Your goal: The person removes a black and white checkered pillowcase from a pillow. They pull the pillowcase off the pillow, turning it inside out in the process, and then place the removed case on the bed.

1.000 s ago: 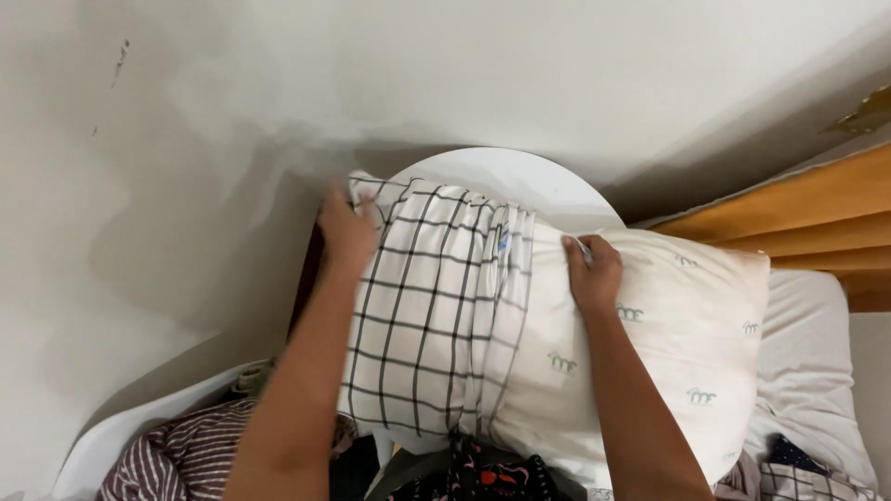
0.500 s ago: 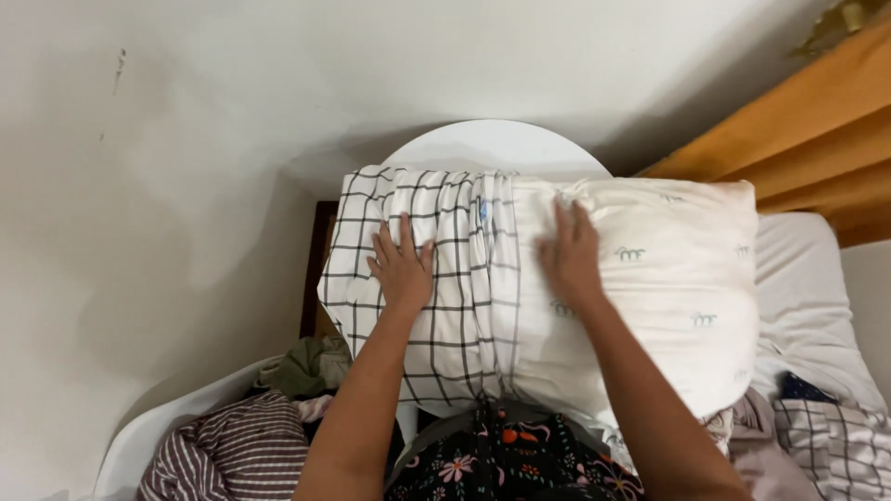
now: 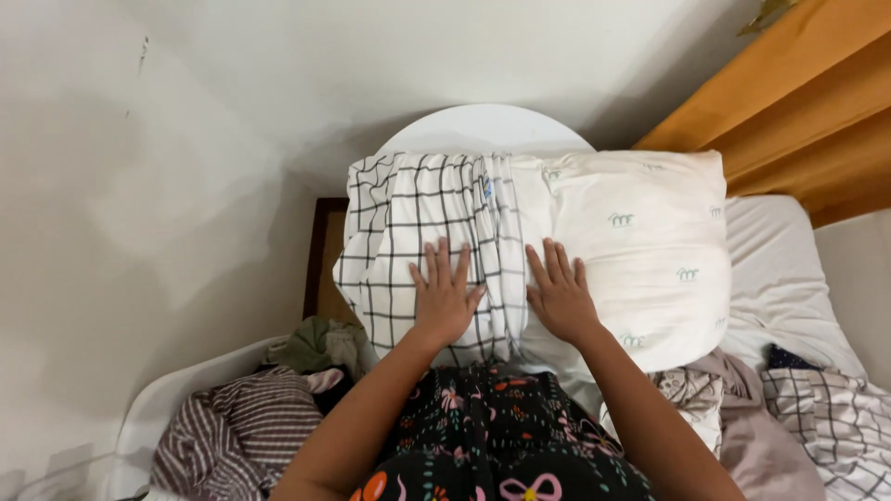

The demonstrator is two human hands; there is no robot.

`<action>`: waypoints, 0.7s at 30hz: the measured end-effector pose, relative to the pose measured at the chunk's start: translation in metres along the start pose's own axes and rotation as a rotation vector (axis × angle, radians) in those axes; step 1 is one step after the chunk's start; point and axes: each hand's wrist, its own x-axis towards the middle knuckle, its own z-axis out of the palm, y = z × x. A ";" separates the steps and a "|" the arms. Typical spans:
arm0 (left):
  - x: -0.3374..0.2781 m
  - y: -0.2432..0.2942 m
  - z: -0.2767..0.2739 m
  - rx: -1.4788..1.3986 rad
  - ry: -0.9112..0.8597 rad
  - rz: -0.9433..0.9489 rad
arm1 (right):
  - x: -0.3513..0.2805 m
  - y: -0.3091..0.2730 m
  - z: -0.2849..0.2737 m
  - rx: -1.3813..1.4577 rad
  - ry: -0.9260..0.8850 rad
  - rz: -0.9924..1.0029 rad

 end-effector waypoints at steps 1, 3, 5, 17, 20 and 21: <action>-0.008 -0.003 0.004 0.004 -0.003 0.003 | -0.005 -0.003 0.004 0.004 0.001 0.004; -0.016 -0.009 0.009 -0.004 0.001 0.095 | -0.007 -0.005 0.008 0.001 0.100 0.020; -0.010 -0.012 0.000 -0.021 -0.009 0.121 | -0.016 -0.009 0.012 -0.038 0.090 0.026; -0.029 0.027 0.004 -0.085 -0.056 0.185 | -0.080 -0.043 0.024 0.061 -0.137 0.142; -0.021 0.034 0.002 -0.072 -0.085 0.166 | -0.071 -0.045 0.026 0.083 -0.140 0.188; -0.019 0.036 0.000 -0.072 -0.114 0.119 | -0.067 -0.047 0.028 0.080 -0.180 0.199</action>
